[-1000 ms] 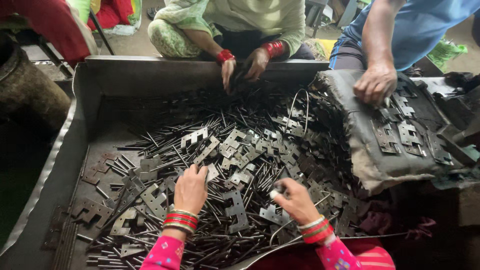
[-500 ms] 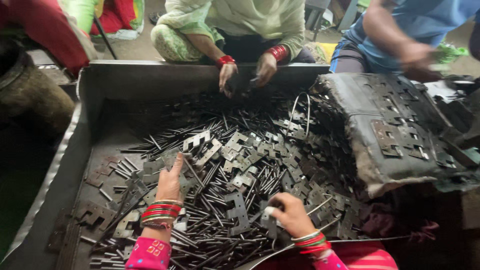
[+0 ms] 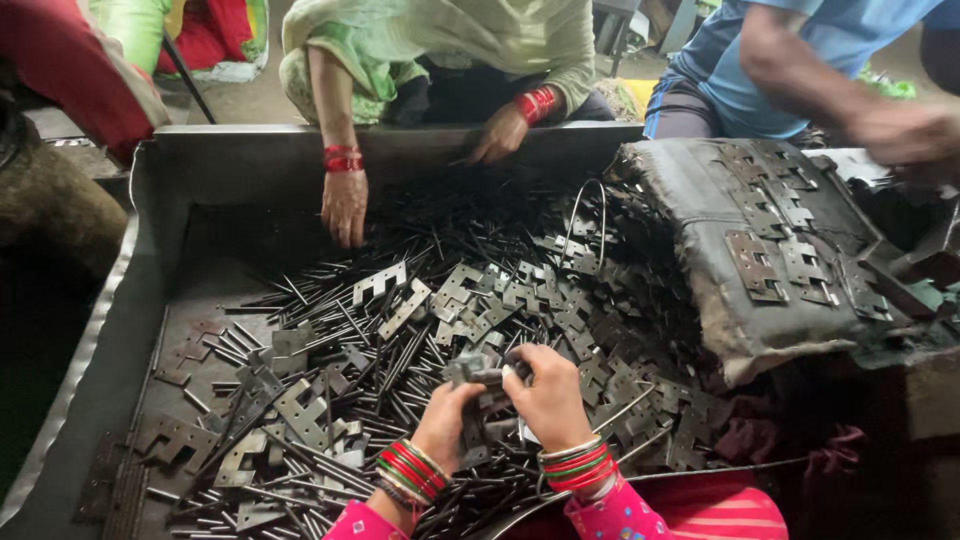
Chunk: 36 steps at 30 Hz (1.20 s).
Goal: The person sorts metal hinges and pins from a large metal bin by hand, selecting specific components and setting them aside or moving them within the bin.
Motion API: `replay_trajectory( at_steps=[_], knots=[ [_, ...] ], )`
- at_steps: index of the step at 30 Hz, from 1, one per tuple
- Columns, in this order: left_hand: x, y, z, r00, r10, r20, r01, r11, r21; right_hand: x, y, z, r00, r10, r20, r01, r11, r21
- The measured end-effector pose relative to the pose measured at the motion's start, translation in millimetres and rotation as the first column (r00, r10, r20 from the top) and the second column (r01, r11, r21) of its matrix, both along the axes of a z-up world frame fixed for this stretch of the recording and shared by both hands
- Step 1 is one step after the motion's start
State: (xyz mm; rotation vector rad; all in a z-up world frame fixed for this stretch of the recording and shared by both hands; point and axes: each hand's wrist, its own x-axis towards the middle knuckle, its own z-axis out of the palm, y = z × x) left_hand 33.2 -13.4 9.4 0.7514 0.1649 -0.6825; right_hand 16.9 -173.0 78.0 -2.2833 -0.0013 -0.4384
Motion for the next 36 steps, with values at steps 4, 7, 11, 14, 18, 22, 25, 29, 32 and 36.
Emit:
replay_trajectory(
  at_steps=[4, 7, 11, 14, 18, 22, 25, 29, 32, 36],
  knots=[
    [11, 10, -12, 0.994, 0.014, -0.105, -0.006, 0.998, 0.070, -6, 0, 2, 1.000, -0.024, 0.002, 0.024, 0.996, 0.089],
    [4, 8, -1, 0.991, -0.051, -0.123, 0.048, 0.998, -0.028, 0, 7, 5, 0.995, 0.101, 0.027, -0.102, 0.995, 0.012],
    [-4, 0, 25, 0.976, -0.050, -0.211, 0.054, 0.998, 0.016, -4, 19, 15, 0.980, 0.151, 0.130, -0.163, 0.983, 0.086],
    [-4, 5, 30, 0.997, -0.068, -0.028, 0.067, 0.997, -0.048, -10, 13, 21, 0.999, -0.030, -0.041, 0.040, 0.967, 0.252],
    [-2, 4, 19, 0.999, -0.016, -0.046, 0.013, 0.998, -0.065, -37, -1, 5, 0.996, -0.093, -0.017, 0.094, 0.968, 0.233],
    [-3, 0, 9, 0.999, 0.027, 0.019, -0.026, 0.999, -0.023, -64, 3, -32, 0.939, -0.016, -0.342, 0.142, 0.927, 0.348],
    [-4, -1, 4, 0.998, 0.045, 0.048, -0.047, 0.998, 0.044, -62, 9, -60, 0.901, 0.245, -0.359, 0.156, 0.589, 0.793],
    [-2, -4, -2, 0.993, 0.049, 0.105, -0.055, 0.997, 0.063, -53, 7, -73, 0.904, 0.232, -0.358, 0.198, 0.516, 0.834],
    [3, -2, -5, 0.994, -0.046, 0.100, 0.019, 0.967, 0.256, -50, 2, -66, 0.862, 0.319, -0.393, 0.297, 0.311, 0.903],
    [17, 20, -13, 0.892, -0.206, 0.403, -0.273, 0.464, 0.843, -55, -22, -46, 0.855, 0.255, -0.452, 0.361, 0.332, 0.871]
  ],
)
